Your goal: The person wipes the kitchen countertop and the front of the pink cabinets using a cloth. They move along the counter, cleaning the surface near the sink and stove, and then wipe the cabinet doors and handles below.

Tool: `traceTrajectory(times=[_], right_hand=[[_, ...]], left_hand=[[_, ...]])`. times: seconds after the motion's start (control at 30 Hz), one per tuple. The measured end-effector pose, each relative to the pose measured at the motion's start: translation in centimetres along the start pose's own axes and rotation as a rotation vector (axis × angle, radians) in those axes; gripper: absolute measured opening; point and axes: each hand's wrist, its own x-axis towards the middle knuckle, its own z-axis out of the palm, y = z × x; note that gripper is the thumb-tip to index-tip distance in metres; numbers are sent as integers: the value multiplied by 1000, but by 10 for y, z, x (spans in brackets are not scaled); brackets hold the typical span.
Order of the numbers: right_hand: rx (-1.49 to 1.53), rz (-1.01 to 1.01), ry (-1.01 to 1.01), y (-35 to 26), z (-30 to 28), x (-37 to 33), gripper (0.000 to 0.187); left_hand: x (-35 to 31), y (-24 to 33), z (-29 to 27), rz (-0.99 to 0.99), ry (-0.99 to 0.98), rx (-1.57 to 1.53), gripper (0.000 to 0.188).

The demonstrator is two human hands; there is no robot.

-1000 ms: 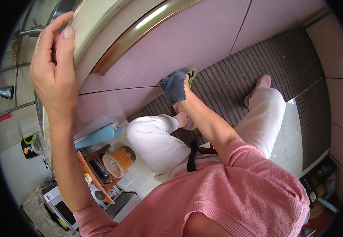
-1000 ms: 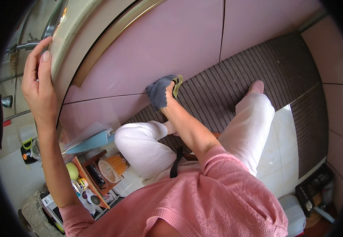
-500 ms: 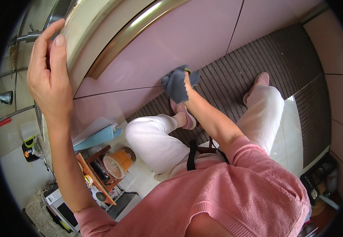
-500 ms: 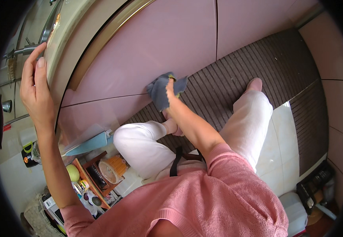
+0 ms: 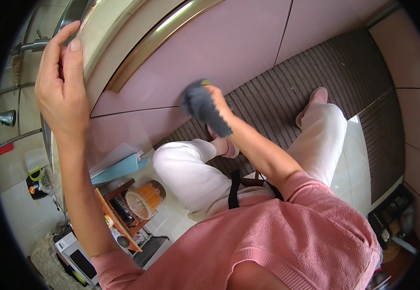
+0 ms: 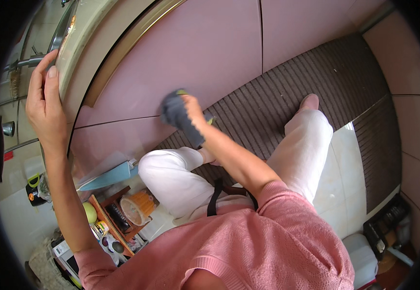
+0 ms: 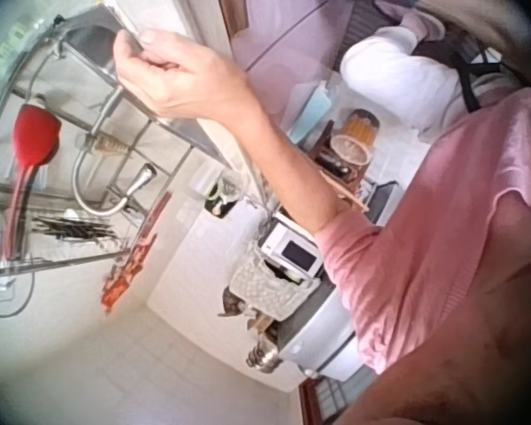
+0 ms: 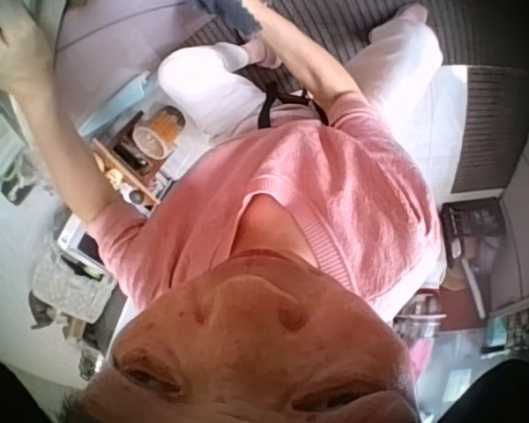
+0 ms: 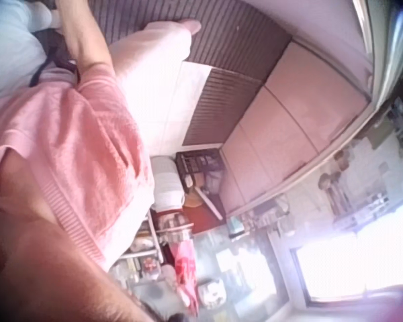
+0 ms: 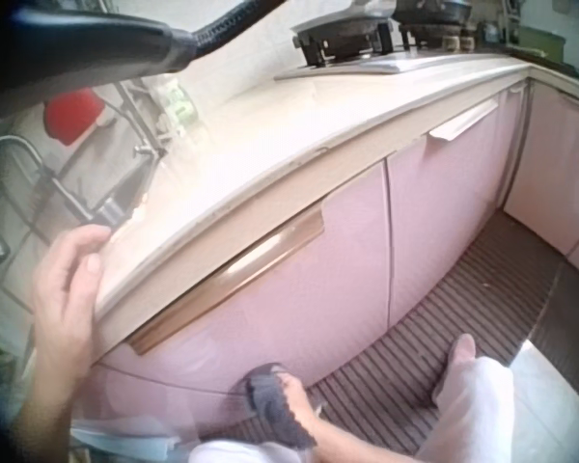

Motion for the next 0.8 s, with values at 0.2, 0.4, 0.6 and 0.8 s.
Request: traceTrajectory(times=[0.2, 0.4, 0.6, 0.8], right_hand=[[-657, -183, 315, 5, -12, 0, 26], [-194, -53, 291, -56, -60, -4, 23], [56, -234, -233, -142, 8, -117, 44], [-895, -506, -185, -152, 54, -174, 22]], left_hand=[[-2, 0, -1, 66, 51, 6, 28], [-2, 1, -1, 11, 54, -8, 28], [-2, 9, -5, -4, 46, 57, 29], [-3, 7, -9, -11, 39, 126, 34]])
